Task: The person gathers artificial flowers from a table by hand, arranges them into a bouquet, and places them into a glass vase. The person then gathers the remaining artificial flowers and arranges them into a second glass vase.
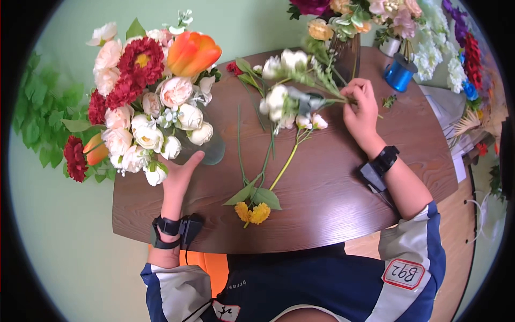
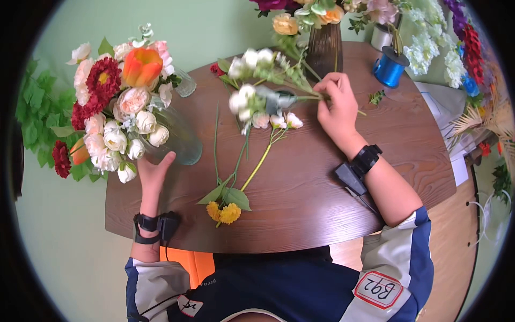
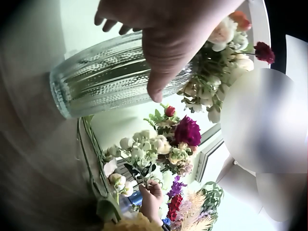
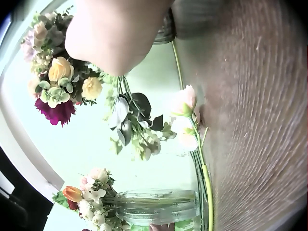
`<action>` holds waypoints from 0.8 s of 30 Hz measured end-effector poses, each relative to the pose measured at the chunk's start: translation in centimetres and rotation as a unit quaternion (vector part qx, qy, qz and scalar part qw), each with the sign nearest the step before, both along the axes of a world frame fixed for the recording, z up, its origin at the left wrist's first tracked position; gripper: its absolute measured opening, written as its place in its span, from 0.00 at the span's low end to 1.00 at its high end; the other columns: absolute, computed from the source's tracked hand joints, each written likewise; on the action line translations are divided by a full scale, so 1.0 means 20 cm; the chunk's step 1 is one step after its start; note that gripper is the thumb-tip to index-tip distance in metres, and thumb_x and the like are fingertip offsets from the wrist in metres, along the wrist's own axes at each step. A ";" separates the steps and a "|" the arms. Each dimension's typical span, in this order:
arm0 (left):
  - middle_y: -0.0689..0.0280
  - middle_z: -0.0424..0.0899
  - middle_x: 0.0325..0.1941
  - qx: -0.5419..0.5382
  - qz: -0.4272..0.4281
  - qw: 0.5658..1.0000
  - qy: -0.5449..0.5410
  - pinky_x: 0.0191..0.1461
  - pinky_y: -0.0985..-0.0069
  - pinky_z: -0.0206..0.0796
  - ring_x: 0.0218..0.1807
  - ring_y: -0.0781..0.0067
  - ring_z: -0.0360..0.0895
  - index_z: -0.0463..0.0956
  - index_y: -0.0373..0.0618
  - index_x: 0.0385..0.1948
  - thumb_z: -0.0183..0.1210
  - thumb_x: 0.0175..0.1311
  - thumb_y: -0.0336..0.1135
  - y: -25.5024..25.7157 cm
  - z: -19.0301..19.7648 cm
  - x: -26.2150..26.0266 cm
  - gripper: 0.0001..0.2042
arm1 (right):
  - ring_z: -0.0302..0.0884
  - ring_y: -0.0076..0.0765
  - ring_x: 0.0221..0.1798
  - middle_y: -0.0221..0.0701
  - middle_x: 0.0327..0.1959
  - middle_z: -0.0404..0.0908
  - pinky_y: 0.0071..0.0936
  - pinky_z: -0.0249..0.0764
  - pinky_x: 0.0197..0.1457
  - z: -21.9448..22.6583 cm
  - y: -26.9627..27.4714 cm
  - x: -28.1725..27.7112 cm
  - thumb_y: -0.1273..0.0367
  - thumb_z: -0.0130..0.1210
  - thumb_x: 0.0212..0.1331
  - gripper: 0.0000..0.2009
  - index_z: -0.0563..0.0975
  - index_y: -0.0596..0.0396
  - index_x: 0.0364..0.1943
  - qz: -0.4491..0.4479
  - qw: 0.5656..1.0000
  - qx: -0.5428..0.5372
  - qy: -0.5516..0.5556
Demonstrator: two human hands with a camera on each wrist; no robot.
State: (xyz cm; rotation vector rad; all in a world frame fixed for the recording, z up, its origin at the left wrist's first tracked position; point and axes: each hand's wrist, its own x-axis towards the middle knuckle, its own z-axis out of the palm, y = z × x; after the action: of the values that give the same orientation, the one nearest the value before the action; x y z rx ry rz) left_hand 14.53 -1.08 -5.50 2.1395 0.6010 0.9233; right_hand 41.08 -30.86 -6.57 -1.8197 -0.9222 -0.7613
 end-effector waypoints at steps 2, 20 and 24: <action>0.58 0.68 0.53 -0.002 -0.034 0.999 -0.015 0.59 0.73 0.56 0.53 0.68 0.66 0.60 0.33 0.54 0.67 0.43 0.29 0.01 0.00 0.06 0.33 | 0.71 0.37 0.35 0.32 0.34 0.69 0.25 0.69 0.36 0.01 0.01 -0.02 0.84 0.46 0.34 0.12 0.72 0.55 0.25 0.018 1.000 0.011 0.003; 0.55 0.71 0.50 0.070 0.087 0.989 -0.095 0.56 0.74 0.59 0.51 0.67 0.69 0.60 0.32 0.52 0.68 0.43 0.34 0.68 0.00 0.06 0.33 | 0.71 0.47 0.31 0.37 0.23 0.72 0.32 0.67 0.32 -0.10 0.01 0.03 0.85 0.42 0.28 0.11 0.70 0.60 0.22 0.220 0.955 -0.187 0.061; 0.54 0.67 0.55 0.068 0.080 0.990 -0.098 0.60 0.73 0.55 0.55 0.65 0.66 0.56 0.33 0.56 0.66 0.46 0.34 0.93 -0.04 0.04 0.35 | 0.71 0.47 0.30 0.38 0.23 0.72 0.33 0.67 0.33 -0.10 0.02 0.04 0.85 0.42 0.30 0.11 0.70 0.61 0.22 0.230 0.952 -0.189 0.068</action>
State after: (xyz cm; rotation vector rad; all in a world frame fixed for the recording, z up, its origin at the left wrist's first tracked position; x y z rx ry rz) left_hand 15.42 17.46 -6.30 2.1085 0.6333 1.2777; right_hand 41.95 -30.37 -8.59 -1.8423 -1.4043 -0.1697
